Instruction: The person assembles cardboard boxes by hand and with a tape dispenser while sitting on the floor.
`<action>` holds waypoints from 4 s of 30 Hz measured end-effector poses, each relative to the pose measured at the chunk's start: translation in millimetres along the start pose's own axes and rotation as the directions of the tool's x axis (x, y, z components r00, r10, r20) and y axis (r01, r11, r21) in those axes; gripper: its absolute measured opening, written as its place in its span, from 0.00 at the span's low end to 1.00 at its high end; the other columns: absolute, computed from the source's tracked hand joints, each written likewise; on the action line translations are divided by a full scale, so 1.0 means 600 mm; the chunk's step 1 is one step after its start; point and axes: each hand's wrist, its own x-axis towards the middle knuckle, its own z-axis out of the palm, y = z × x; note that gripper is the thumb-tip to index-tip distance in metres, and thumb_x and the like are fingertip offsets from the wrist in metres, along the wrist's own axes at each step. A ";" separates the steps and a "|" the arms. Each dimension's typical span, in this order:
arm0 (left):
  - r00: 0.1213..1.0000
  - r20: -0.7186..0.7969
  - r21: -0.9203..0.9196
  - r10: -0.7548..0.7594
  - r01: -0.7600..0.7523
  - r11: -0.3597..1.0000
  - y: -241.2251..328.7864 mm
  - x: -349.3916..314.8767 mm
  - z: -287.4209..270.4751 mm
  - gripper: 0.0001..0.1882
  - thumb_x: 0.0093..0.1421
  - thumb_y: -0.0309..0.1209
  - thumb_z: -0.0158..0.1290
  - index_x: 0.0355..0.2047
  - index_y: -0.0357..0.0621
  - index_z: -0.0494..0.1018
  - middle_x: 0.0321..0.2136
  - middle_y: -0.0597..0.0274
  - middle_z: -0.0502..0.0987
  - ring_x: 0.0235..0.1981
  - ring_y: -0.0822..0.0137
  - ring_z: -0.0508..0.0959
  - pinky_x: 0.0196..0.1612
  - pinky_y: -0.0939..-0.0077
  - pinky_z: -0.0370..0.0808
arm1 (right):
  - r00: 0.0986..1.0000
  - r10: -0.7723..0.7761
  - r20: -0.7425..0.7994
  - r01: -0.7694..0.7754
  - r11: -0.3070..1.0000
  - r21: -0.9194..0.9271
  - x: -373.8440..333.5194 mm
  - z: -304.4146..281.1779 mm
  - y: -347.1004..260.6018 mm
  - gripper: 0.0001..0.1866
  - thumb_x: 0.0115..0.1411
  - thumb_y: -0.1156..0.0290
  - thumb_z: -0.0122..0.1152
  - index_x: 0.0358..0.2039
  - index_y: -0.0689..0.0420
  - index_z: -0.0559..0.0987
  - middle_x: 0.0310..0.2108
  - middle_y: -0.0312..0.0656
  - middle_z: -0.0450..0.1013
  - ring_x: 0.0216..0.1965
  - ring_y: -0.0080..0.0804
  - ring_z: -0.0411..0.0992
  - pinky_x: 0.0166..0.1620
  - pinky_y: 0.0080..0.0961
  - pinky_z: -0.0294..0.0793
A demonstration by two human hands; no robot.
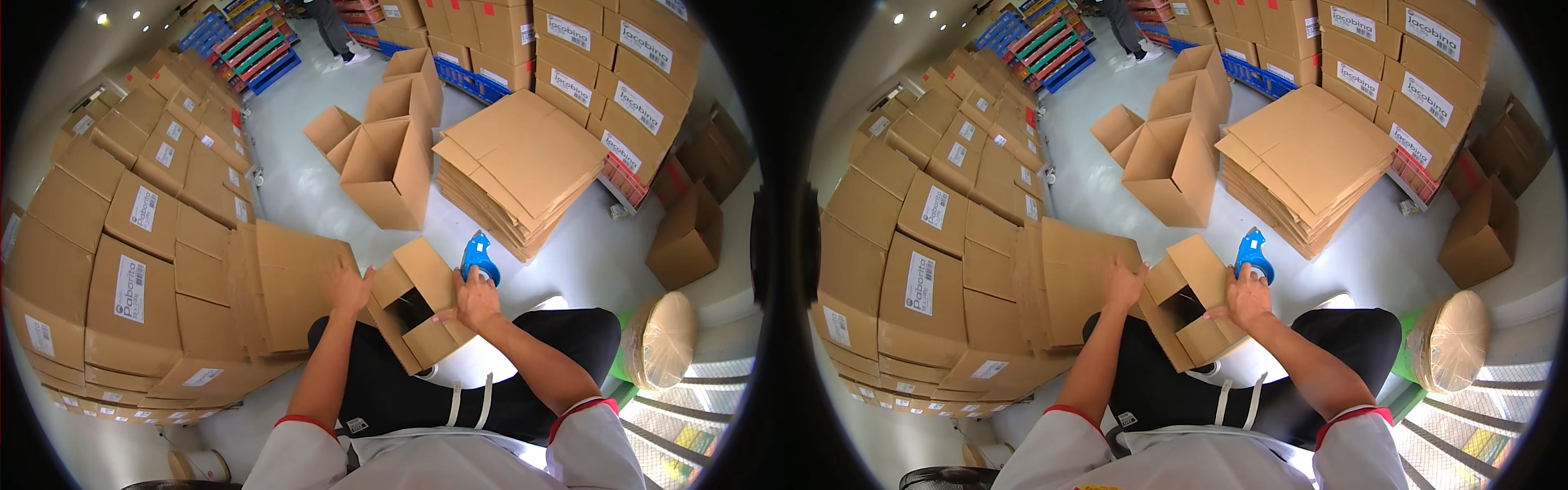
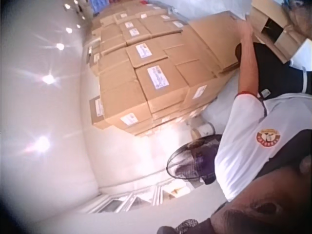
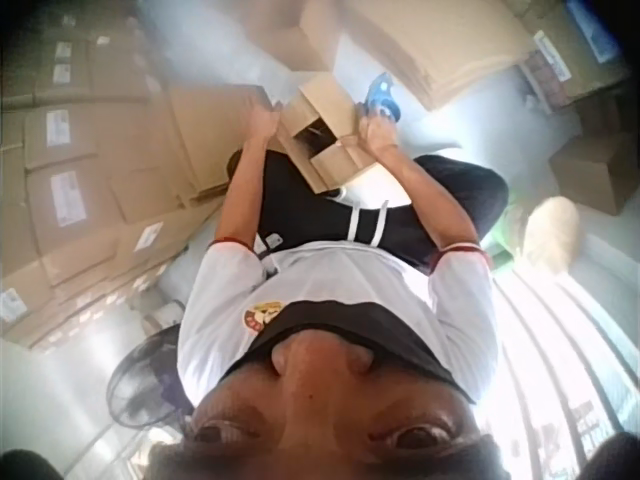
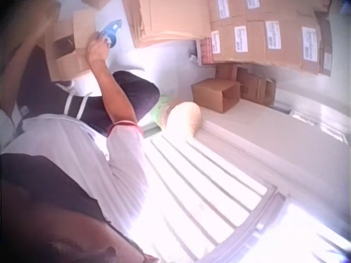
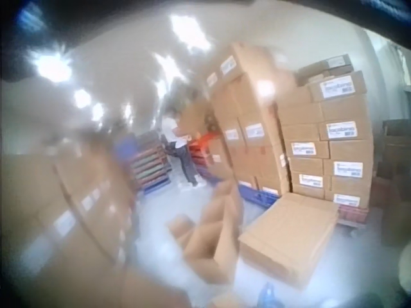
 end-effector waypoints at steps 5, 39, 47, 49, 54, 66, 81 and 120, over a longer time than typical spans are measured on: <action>0.999 0.024 -0.326 -0.047 0.052 0.944 0.078 -0.005 0.052 0.36 0.66 0.48 0.53 0.64 0.32 0.60 0.61 0.40 0.68 0.63 0.44 0.66 0.65 0.49 0.60 | 0.996 -0.080 -0.032 0.073 0.981 -0.181 0.012 0.020 0.010 0.67 0.33 0.26 0.71 0.64 0.64 0.66 0.49 0.53 0.67 0.49 0.47 0.74 0.53 0.44 0.71; 0.940 0.286 -0.377 -0.187 0.290 0.880 0.048 -0.066 0.136 0.31 0.72 0.52 0.39 0.64 0.41 0.62 0.57 0.34 0.71 0.55 0.36 0.72 0.58 0.48 0.69 | 0.835 0.296 -0.463 0.125 0.718 0.685 0.019 -0.146 0.123 0.51 0.64 0.76 0.61 0.76 0.35 0.39 0.48 0.58 0.76 0.43 0.53 0.78 0.51 0.44 0.75; 0.984 0.168 -0.633 -0.059 0.154 0.759 0.035 -0.067 0.148 0.31 0.74 0.45 0.36 0.72 0.44 0.51 0.65 0.39 0.64 0.64 0.42 0.65 0.67 0.57 0.62 | 0.925 0.175 -0.337 -0.060 0.943 0.328 0.049 -0.015 0.155 0.24 0.70 0.60 0.53 0.66 0.41 0.68 0.44 0.62 0.76 0.49 0.62 0.73 0.54 0.49 0.71; 0.973 0.218 -0.663 -0.073 0.203 0.721 0.030 -0.067 0.155 0.30 0.75 0.44 0.35 0.72 0.44 0.51 0.66 0.41 0.63 0.66 0.44 0.64 0.68 0.59 0.60 | 0.925 0.330 -0.186 -0.245 0.896 0.369 0.053 0.002 0.159 0.27 0.70 0.46 0.47 0.63 0.45 0.70 0.48 0.63 0.75 0.55 0.62 0.70 0.60 0.50 0.66; 0.956 0.276 -0.693 -0.097 0.268 0.669 0.035 -0.072 0.163 0.30 0.75 0.43 0.34 0.72 0.42 0.52 0.68 0.42 0.60 0.69 0.47 0.60 0.70 0.62 0.58 | 0.902 0.424 -0.080 -0.311 0.768 0.560 0.057 0.013 0.158 0.35 0.67 0.36 0.46 0.64 0.48 0.70 0.53 0.63 0.74 0.58 0.59 0.69 0.62 0.48 0.66; 0.885 0.460 -0.711 -0.070 0.415 0.568 0.036 -0.069 0.160 0.34 0.75 0.41 0.39 0.73 0.39 0.42 0.70 0.41 0.56 0.69 0.47 0.60 0.70 0.63 0.57 | 0.872 0.410 -0.266 -0.227 0.822 0.523 0.061 0.067 0.148 0.27 0.69 0.47 0.49 0.63 0.46 0.70 0.47 0.62 0.77 0.54 0.63 0.70 0.58 0.50 0.67; 0.865 0.122 -0.147 0.487 -0.469 0.871 0.190 -0.118 0.123 0.33 0.70 0.46 0.45 0.72 0.54 0.55 0.72 0.61 0.56 0.73 0.54 0.53 0.71 0.35 0.43 | 0.831 0.417 -0.369 -0.237 0.865 0.443 0.058 0.079 0.100 0.25 0.69 0.57 0.53 0.64 0.47 0.73 0.46 0.76 0.70 0.49 0.67 0.69 0.55 0.51 0.69; 0.892 0.038 -0.298 0.450 -0.420 0.857 0.202 -0.125 0.138 0.28 0.66 0.46 0.51 0.62 0.45 0.71 0.65 0.61 0.69 0.69 0.53 0.62 0.72 0.41 0.49 | 0.855 0.466 0.228 -0.278 0.041 0.960 0.104 -0.040 0.250 0.20 0.69 0.52 0.53 0.25 0.51 0.76 0.16 0.35 0.68 0.15 0.24 0.64 0.17 0.25 0.62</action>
